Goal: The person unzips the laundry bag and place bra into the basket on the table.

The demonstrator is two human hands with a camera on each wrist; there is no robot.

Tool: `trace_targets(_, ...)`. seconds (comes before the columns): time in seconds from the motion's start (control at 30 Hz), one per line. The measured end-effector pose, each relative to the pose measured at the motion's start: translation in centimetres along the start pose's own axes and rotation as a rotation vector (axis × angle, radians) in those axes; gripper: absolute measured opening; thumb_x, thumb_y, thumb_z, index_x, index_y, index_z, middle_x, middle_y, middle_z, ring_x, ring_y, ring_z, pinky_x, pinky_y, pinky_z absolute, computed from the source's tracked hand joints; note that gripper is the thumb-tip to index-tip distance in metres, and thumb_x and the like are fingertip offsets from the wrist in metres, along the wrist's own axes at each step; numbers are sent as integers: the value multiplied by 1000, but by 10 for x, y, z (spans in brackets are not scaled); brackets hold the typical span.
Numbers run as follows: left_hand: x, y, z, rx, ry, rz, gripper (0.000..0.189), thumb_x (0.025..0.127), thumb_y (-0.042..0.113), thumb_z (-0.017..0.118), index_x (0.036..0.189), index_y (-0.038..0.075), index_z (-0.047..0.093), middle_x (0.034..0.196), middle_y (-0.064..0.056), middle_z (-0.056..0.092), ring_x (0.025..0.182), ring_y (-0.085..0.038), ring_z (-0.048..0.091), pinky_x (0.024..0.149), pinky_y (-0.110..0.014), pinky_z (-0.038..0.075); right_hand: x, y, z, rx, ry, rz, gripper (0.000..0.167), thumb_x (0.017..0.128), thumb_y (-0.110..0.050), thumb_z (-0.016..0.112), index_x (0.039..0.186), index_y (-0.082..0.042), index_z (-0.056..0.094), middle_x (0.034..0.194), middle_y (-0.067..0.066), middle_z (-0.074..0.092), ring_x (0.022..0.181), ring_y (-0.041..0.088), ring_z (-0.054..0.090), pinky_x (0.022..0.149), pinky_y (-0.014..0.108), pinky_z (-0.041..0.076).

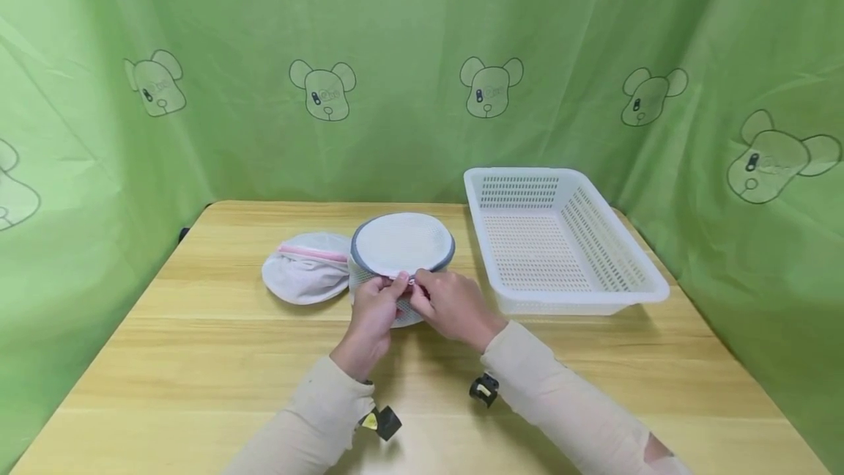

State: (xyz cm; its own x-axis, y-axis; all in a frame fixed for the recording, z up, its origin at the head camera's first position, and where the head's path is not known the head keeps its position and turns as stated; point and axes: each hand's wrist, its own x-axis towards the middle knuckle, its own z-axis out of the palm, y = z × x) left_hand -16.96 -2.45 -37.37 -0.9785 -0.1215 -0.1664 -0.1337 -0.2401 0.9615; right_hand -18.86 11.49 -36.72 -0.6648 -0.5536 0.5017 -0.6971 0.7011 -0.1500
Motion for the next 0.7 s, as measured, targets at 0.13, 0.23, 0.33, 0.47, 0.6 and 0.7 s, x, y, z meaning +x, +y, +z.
trace_targets(0.13,1,-1,0,1,-8,0,22,96,16,61,100,-5,64,85,-3,62,74,-12,51,62,-24,41,0,1,0,5,-6,1,23,89,-15,58,69,-16,47,55,-8,37,48,7,37,39,21,31)
trace_targets(0.23,1,-2,0,3,-15,-3,22,96,17,61,101,-5,64,86,-3,63,75,-13,51,62,-25,41,0,3,0,2,-6,2,23,89,-16,58,68,-16,47,54,-9,37,47,6,36,39,21,31)
trace_targets(0.33,2,-2,0,6,-20,-3,23,96,18,61,101,-5,64,86,-3,64,75,-13,51,62,-24,41,-1,3,0,3,-10,7,24,88,-16,58,68,-16,46,54,-9,36,47,6,36,39,21,31)
trace_targets(0.47,2,-3,-1,7,-19,-3,23,96,17,61,101,-5,63,84,-3,65,75,-12,52,61,-24,41,0,2,0,5,-24,12,24,89,-16,58,68,-16,46,54,-9,36,47,6,35,40,21,31)
trace_targets(0.6,2,-4,-3,4,-17,-1,22,96,16,61,100,-5,64,82,-2,65,74,-12,53,61,-24,41,0,2,0,5,-28,5,24,89,-16,58,68,-16,47,54,-9,37,47,6,35,39,20,30)
trace_targets(0.7,3,-3,-4,-8,-22,5,20,96,16,61,99,-4,64,80,-1,65,73,-11,55,60,-24,40,1,3,1,2,-20,-1,24,89,-16,58,68,-16,46,54,-9,36,47,6,35,39,20,30)
